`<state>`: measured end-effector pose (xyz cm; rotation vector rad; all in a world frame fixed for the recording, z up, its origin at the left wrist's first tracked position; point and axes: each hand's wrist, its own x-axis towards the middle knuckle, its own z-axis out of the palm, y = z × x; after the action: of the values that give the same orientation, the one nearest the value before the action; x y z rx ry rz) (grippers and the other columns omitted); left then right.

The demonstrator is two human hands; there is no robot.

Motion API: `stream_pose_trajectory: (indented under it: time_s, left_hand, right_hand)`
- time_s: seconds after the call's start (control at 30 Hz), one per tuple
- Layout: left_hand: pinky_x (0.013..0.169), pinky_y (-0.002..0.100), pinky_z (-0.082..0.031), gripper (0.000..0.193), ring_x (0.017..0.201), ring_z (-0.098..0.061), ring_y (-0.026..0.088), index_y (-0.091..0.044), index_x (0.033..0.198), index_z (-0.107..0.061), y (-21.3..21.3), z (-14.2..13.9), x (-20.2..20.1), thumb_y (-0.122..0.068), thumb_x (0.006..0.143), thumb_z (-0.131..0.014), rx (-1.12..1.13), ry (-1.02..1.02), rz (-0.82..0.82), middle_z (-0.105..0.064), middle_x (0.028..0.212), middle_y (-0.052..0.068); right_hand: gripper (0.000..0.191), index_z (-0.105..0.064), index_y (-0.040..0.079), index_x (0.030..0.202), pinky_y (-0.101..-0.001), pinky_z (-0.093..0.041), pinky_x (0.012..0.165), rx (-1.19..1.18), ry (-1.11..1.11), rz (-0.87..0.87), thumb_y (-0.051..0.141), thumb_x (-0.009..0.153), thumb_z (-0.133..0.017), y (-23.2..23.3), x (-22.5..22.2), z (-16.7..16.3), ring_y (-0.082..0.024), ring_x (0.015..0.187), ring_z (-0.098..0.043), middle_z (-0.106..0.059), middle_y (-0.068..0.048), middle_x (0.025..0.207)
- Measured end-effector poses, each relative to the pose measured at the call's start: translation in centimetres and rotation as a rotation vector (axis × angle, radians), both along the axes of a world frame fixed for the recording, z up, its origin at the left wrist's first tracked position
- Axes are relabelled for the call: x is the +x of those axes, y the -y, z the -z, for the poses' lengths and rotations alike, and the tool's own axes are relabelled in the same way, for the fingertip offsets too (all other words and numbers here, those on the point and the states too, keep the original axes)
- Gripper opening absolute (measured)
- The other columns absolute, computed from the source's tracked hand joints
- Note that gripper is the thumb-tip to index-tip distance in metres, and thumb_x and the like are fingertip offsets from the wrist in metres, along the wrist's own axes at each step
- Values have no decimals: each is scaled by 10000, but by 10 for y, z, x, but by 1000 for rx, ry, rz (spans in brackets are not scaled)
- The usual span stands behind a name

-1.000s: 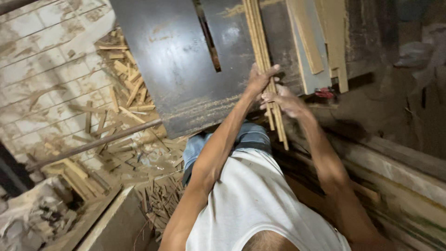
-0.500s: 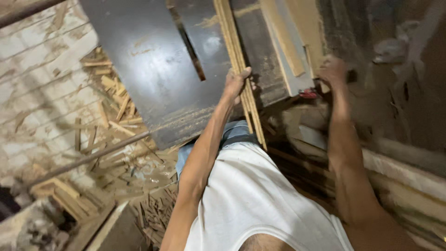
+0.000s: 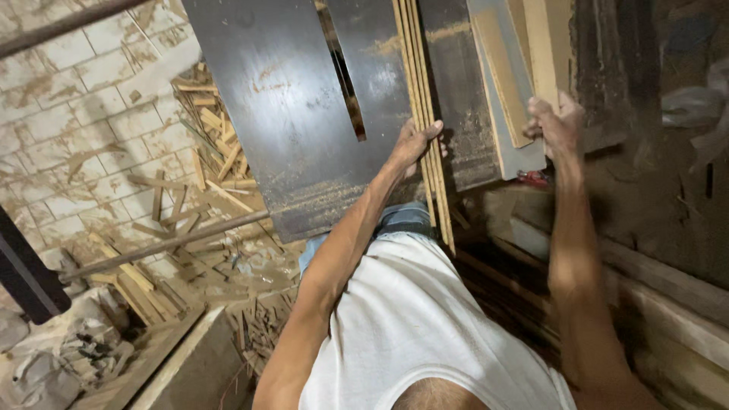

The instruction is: The person repeatedly feeds thin wooden strips through a table saw to cut them into shorter pieces. They handle the strips by hand, guiding them across the blade and then moving the cut pieces aside.

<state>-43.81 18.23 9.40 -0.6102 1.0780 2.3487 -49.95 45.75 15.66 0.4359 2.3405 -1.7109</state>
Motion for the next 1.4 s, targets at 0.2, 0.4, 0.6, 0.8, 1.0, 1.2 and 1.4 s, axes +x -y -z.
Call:
stream_pose_trajectory:
  time_s: [0.2, 0.4, 0.6, 0.8, 1.0, 1.2, 1.4]
  left_hand:
    - [589, 399, -640, 378, 670, -654, 222, -73, 1169, -415, -4, 10, -3, -189, 938, -691, -16, 83, -2, -576, 883, 105]
    - [580, 407, -654, 331, 744, -735, 235, -36, 1129, -479, -6, 9, 0, -160, 914, -697, 80, 83, -55, -652, 901, 130]
    - [527, 399, -627, 287, 639, -698, 235, -36, 1038, -545, -9, 11, 2, -87, 869, -772, 31, -26, -104, -656, 804, 112]
    - [528, 398, -630, 267, 628, -696, 229, -18, 1034, -564, -7, 11, 0, -97, 883, -770, 19, 31, -73, -655, 805, 118]
    - [554, 404, -638, 269, 659, -713, 241, 8, 1037, -593, -4, 11, 1, -128, 889, -772, 11, 27, -78, -665, 826, 122]
    - [619, 412, -647, 253, 701, -718, 251, 8, 1010, -619, -7, 6, 0, -154, 892, -772, 63, 52, -82, -678, 838, 134]
    - [635, 402, -641, 248, 730, -718, 246, -2, 1005, -621, -22, 3, 9, -165, 893, -769, 120, 0, -134, -686, 832, 129]
  right_hand:
    - [347, -627, -30, 1131, -326, -611, 575, -129, -192, 35, 312, 1078, -629, 25, 71, 38, -185, 694, -733, -692, -104, 798]
    - [434, -626, 51, 1389, -345, -592, 751, 312, -259, -111, 301, 1036, -587, 77, 181, 54, -219, 804, -717, -716, -120, 889]
    - [222, -730, 98, 1157, -370, -574, 836, 431, -410, -424, 251, 1006, -679, 61, 156, 11, -266, 965, -719, -753, -170, 1063]
    - [559, -644, 54, 1309, -510, -516, 964, 914, -341, -251, 225, 812, -834, -42, 55, -8, -394, 1151, -601, -635, -221, 1244]
    - [671, -622, 67, 1285, -482, -519, 926, 949, 372, -308, 224, 684, -874, -66, 30, -6, -407, 1078, -640, -673, -233, 1159]
    - [607, -639, 187, 1536, -364, -375, 566, 265, 238, 70, 104, 935, -647, -58, 57, -26, -247, 701, -542, -717, -265, 1126]
    - [536, -552, -45, 1419, -271, -622, 755, -394, 240, -107, 49, 908, -683, 48, 113, 1, -154, 861, -677, -649, -148, 1139]
